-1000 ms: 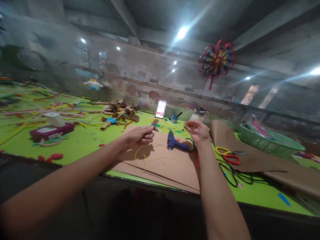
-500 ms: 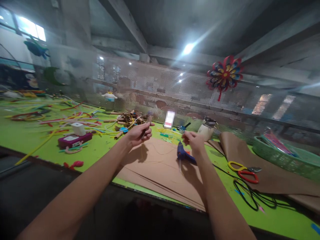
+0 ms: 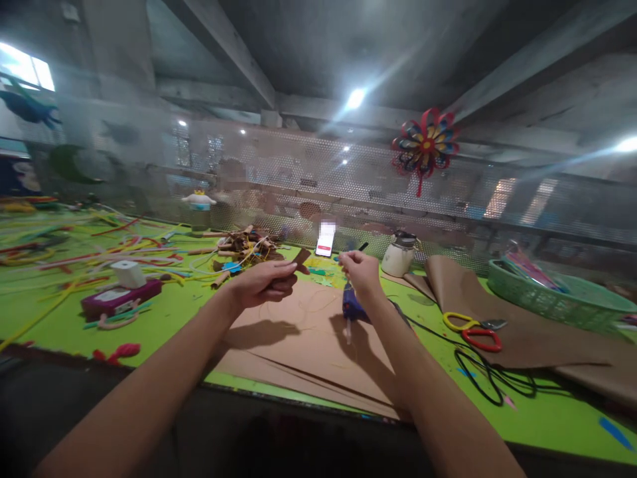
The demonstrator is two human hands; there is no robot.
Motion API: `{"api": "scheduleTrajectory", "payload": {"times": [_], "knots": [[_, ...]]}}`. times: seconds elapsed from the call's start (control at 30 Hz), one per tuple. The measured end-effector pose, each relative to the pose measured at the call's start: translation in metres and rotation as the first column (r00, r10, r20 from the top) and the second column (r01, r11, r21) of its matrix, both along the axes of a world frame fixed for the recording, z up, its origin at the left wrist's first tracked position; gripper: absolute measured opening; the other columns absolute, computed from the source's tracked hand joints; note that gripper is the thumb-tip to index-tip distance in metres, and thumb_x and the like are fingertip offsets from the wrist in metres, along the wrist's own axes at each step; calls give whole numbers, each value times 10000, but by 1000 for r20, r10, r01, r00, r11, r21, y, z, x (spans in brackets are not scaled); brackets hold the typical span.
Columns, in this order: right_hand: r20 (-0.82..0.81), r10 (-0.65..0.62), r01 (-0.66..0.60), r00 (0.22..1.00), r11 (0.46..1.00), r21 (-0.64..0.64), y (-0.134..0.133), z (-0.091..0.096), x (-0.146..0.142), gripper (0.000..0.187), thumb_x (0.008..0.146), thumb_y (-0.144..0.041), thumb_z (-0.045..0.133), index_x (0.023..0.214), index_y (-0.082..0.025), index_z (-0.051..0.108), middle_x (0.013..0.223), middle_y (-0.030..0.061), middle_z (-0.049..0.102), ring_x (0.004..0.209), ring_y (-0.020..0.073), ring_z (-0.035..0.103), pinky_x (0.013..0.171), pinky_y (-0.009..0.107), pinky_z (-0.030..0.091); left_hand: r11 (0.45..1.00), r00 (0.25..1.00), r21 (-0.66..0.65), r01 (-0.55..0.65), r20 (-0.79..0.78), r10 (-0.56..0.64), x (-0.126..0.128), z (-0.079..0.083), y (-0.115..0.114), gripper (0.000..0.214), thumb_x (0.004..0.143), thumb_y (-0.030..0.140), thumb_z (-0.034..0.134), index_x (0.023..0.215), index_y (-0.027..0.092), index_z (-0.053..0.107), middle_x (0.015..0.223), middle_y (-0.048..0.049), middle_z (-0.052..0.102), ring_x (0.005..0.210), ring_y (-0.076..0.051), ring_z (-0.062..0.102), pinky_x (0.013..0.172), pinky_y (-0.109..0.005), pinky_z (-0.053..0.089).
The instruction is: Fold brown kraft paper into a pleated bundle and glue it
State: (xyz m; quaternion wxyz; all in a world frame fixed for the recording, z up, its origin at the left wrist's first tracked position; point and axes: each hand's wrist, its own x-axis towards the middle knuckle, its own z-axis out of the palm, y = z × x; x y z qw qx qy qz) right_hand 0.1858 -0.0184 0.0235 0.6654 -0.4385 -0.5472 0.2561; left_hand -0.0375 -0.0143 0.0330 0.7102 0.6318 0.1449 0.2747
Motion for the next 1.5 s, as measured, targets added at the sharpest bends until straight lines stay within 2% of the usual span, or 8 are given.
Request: {"api": "scheduleTrajectory", "payload": {"times": [0.23,0.43,0.67,0.8,0.9,1.1,1.37,1.5], "knots": [[317,605,-554,730,796,-244,-4,8,5,227,689,-218,659,910,-219,711,868,30,695,805,146,590,713,274,431,994,994,65,87,-69,-83,-2,5,-11,220,861,316,488,992,150,548,555,67,216,432,-38,158,373,-140,98],[306,465,-405,830,882,-242,1,-18,24,149,717,-292,647,747,-162,714,599,-3,608,566,99,507,573,230,391,993,997,101,66,-37,-62,-12,8,-10,244,877,324,453,1013,145,548,557,73,198,427,-39,141,366,-132,103],[336,624,-548,706,781,-300,-7,-22,5,400,669,-287,695,1060,-209,660,933,50,681,870,169,591,762,296,445,992,997,102,70,-27,-68,-10,5,-8,234,880,324,447,998,148,545,557,75,199,421,-38,140,361,-125,104],[438,411,-365,799,912,-189,-4,-21,9,247,746,-377,624,659,-161,706,568,10,614,618,132,549,660,282,428,992,998,107,60,-28,-57,-14,4,-3,257,888,327,439,1026,136,541,560,75,201,424,-35,144,362,-124,106],[247,336,-329,909,942,-71,-4,-13,31,272,766,-392,611,786,-140,712,439,-48,469,468,87,430,526,245,370,994,999,101,29,-31,-26,-19,2,4,251,882,325,457,1017,131,541,561,76,200,420,-32,147,354,-121,105],[-43,728,-726,684,673,-140,-18,-2,45,357,792,-410,577,1006,-136,659,725,52,639,527,102,525,507,262,405,994,998,100,-37,52,32,-22,1,10,252,889,334,443,1016,136,535,565,76,200,415,-34,144,339,-115,101],[-93,854,-758,511,398,-516,-17,-25,-8,601,776,-266,628,1325,-208,391,627,3,678,297,27,337,336,165,255,993,1000,118,14,20,-17,-14,3,0,220,891,320,439,989,146,530,555,76,190,422,-38,119,351,-125,100],[36,826,-698,563,498,-514,-11,-32,-14,277,726,-342,666,860,-100,650,726,67,684,445,75,554,462,202,423,992,1000,130,4,-3,-3,-16,4,0,242,896,351,424,986,148,521,555,77,180,428,-41,120,359,-138,91]]}}
